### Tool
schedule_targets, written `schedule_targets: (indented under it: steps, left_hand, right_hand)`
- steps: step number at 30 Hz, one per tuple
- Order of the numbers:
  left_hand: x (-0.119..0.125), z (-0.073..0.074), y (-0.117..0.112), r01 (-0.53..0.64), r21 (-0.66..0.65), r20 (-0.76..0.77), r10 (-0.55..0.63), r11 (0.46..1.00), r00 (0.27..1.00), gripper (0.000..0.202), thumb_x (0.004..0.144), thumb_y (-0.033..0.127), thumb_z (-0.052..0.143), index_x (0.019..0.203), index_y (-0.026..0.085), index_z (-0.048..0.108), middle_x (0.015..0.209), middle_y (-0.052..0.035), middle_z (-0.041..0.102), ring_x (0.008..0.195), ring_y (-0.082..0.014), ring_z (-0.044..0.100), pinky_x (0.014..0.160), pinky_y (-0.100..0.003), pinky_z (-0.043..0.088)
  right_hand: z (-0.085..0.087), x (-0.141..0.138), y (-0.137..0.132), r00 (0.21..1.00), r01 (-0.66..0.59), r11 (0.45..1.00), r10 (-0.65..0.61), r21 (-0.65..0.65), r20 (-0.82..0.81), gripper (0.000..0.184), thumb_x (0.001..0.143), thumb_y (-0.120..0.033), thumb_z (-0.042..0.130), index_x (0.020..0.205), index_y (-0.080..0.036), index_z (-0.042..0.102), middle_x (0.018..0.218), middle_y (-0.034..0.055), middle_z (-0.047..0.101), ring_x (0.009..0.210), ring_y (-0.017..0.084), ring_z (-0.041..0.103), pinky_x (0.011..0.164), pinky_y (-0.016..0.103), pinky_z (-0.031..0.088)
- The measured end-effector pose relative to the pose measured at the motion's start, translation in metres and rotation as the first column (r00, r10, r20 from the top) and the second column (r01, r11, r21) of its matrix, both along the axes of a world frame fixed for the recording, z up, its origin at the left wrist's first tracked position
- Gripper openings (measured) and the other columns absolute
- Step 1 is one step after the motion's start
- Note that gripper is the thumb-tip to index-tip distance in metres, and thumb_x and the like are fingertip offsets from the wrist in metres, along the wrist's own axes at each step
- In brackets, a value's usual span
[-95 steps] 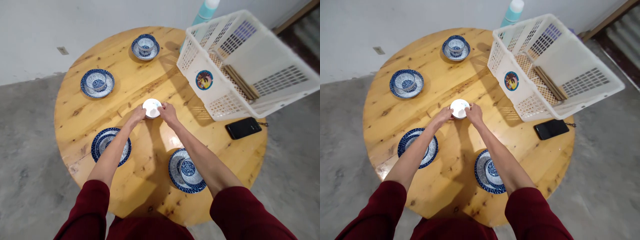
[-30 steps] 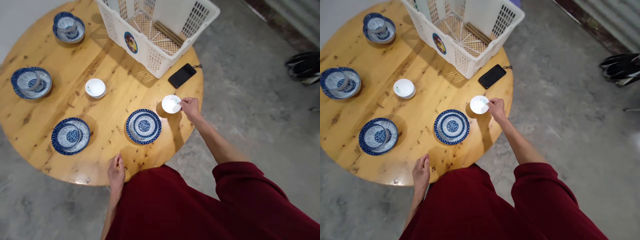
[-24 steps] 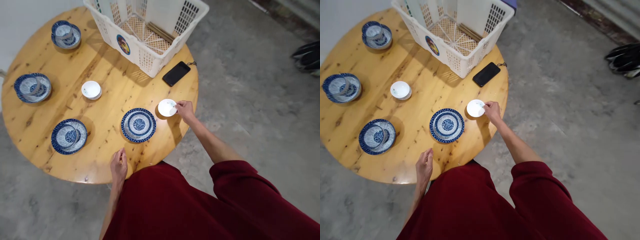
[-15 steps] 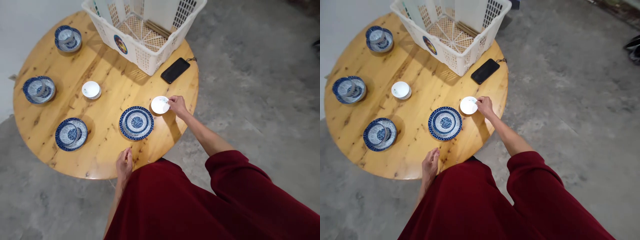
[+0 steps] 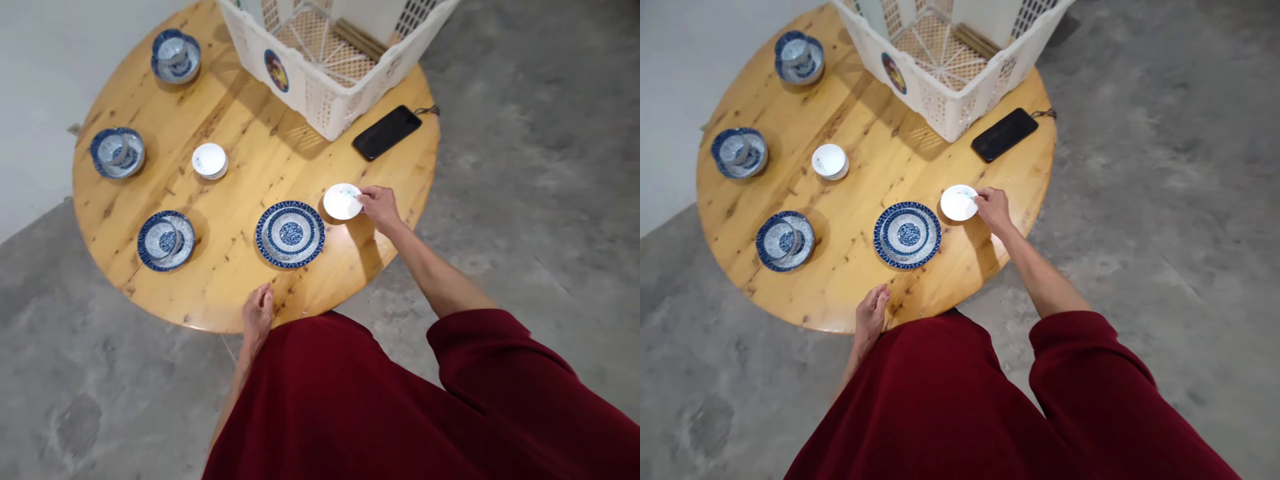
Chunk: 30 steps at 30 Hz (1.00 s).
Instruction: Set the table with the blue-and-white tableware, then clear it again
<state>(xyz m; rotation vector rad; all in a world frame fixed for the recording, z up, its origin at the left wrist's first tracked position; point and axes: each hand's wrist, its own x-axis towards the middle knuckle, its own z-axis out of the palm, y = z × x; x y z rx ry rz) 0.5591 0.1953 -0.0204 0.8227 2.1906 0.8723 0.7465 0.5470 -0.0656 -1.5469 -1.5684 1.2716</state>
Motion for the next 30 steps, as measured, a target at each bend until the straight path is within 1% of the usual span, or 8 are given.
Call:
schedule_targets:
  steps: [4, 7, 10, 14, 21, 25, 30]
  left_hand:
    - [0.002, -0.002, -0.004, -0.025, 0.014, 0.027, 0.025, 1.0, 0.999, 0.033, 0.093, 0.035, 0.048, 0.113, 0.019, 0.069, 0.106, -0.0103, 0.076, 0.103, -0.0231, 0.071, 0.091, -0.037, 0.058]
    - [0.002, -0.002, -0.007, -0.044, 0.011, 0.041, 0.043, 0.999, 0.998, 0.034, 0.094, 0.036, 0.049, 0.114, 0.018, 0.07, 0.107, -0.0109, 0.076, 0.103, -0.0236, 0.071, 0.089, -0.037, 0.058]
    - [0.003, -0.002, -0.008, -0.031, 0.008, 0.06, 0.03, 0.999, 0.998, 0.037, 0.094, 0.039, 0.049, 0.114, 0.016, 0.07, 0.107, -0.0121, 0.076, 0.103, -0.0246, 0.071, 0.089, -0.037, 0.058]
    - [0.0, -0.007, -0.008, -0.005, 0.018, 0.072, 0.003, 1.0, 0.997, 0.038, 0.093, 0.039, 0.048, 0.114, 0.017, 0.069, 0.105, -0.0111, 0.076, 0.103, -0.0233, 0.071, 0.09, -0.036, 0.057]
    - [-0.005, -0.019, -0.01, -0.016, 0.009, 0.083, 0.015, 1.0, 0.996, 0.041, 0.09, 0.044, 0.048, 0.113, 0.017, 0.069, 0.103, -0.0106, 0.076, 0.102, -0.0232, 0.071, 0.089, -0.036, 0.057]
    - [-0.004, -0.021, -0.01, -0.018, 0.0, 0.069, 0.018, 1.0, 0.997, 0.041, 0.09, 0.042, 0.048, 0.113, 0.017, 0.069, 0.102, -0.0111, 0.076, 0.101, -0.0234, 0.071, 0.089, -0.036, 0.057]
    - [-0.003, -0.022, -0.009, -0.009, 0.016, 0.037, 0.008, 1.0, 0.999, 0.036, 0.092, 0.039, 0.048, 0.113, 0.019, 0.07, 0.102, -0.0092, 0.076, 0.102, -0.0227, 0.071, 0.09, -0.036, 0.057]
  right_hand:
    - [0.0, 0.008, -0.016, 0.996, 0.045, 0.997, -0.05, -0.063, -0.08, 0.02, 0.073, -0.025, 0.06, 0.086, -0.014, 0.069, 0.069, 0.0016, 0.064, 0.062, 0.017, 0.06, 0.064, 0.034, 0.058]
    - [0.004, 0.012, -0.026, 0.996, 0.033, 0.996, -0.039, -0.078, -0.081, 0.019, 0.073, -0.025, 0.062, 0.086, -0.014, 0.069, 0.065, 0.0011, 0.063, 0.06, 0.016, 0.06, 0.062, 0.033, 0.057]
    - [0.006, 0.011, -0.031, 0.996, 0.035, 0.996, -0.041, -0.078, -0.085, 0.019, 0.073, -0.026, 0.063, 0.085, -0.014, 0.069, 0.065, 0.0019, 0.063, 0.06, 0.016, 0.06, 0.061, 0.032, 0.057]
    - [0.008, 0.005, -0.031, 0.995, 0.06, 0.993, -0.067, -0.101, -0.075, 0.015, 0.072, -0.026, 0.062, 0.082, -0.015, 0.067, 0.061, 0.0002, 0.061, 0.059, 0.016, 0.059, 0.061, 0.032, 0.057]
    - [0.013, 0.001, -0.027, 0.998, 0.04, 0.993, -0.045, -0.108, -0.046, 0.016, 0.071, -0.024, 0.057, 0.08, -0.016, 0.065, 0.063, -0.0008, 0.061, 0.06, 0.015, 0.059, 0.063, 0.03, 0.056]
    - [0.015, 0.0, -0.027, 0.996, 0.065, 0.992, -0.07, -0.11, -0.047, 0.017, 0.069, -0.022, 0.055, 0.08, -0.015, 0.065, 0.062, -0.0007, 0.06, 0.059, 0.015, 0.058, 0.061, 0.029, 0.054]
    - [0.016, 0.0, -0.027, 0.996, 0.056, 0.992, -0.064, -0.117, -0.066, 0.019, 0.068, -0.022, 0.055, 0.081, -0.015, 0.066, 0.062, -0.0008, 0.061, 0.059, 0.014, 0.058, 0.061, 0.029, 0.054]
